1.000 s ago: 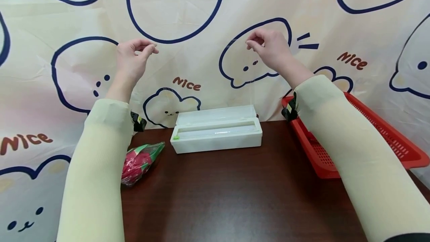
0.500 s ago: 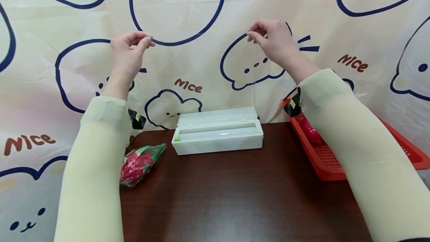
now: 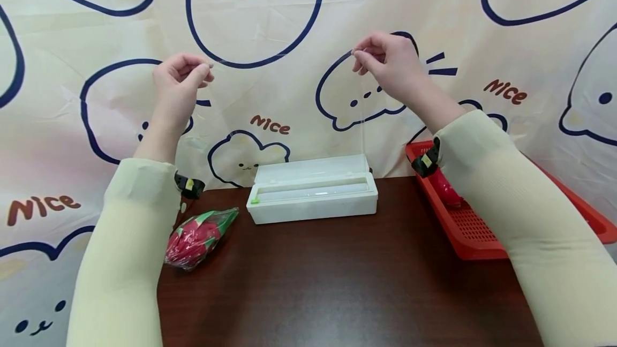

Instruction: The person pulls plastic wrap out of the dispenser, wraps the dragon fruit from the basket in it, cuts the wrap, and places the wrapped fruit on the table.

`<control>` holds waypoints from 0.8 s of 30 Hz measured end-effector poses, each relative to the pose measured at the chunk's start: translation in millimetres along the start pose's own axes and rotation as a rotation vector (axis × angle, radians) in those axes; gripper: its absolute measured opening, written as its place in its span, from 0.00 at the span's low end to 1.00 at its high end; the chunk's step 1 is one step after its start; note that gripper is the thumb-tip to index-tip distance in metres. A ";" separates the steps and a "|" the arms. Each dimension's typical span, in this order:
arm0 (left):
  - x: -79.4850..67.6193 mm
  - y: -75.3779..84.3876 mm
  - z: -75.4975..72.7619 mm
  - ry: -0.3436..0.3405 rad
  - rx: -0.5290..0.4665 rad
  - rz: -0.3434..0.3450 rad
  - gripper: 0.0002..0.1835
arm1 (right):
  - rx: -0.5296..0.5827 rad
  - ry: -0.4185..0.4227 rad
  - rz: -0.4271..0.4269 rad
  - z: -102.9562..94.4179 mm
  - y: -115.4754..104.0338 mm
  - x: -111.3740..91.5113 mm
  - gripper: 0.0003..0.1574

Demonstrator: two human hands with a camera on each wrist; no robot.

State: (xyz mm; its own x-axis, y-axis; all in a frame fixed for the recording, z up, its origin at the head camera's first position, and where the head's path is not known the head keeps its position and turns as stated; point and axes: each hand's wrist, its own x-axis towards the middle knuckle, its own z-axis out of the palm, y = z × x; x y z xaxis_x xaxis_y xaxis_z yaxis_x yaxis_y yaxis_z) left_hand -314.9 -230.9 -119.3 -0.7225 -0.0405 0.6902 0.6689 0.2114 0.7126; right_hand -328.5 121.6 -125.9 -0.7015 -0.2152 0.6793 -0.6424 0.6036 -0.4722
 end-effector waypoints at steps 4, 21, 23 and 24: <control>-13.5 0.4 -5.5 -0.032 -0.124 0.052 0.04 | 0.055 0.001 -0.028 0.0 -5.5 -11.7 0.15; -82.8 -14.3 -9.3 -0.266 -0.223 0.072 0.05 | 0.233 -0.104 -0.264 1.8 -17.9 -68.9 0.06; -90.3 -19.7 -8.4 -0.304 -0.265 0.061 0.05 | 0.229 -0.126 -0.278 0.7 -23.4 -77.3 0.06; -93.9 -22.2 -7.8 -0.319 -0.276 0.059 0.06 | 0.223 -0.136 -0.280 -0.1 -26.2 -81.4 0.06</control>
State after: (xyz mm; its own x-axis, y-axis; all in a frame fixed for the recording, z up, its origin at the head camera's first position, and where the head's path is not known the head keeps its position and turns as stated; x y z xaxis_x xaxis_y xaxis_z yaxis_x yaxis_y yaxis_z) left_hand -260.7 -239.4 -199.0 -0.6706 0.2773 0.6880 0.7010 -0.0663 0.7100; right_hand -254.5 123.3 -168.8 -0.5142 -0.4568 0.7259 -0.8559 0.3284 -0.3995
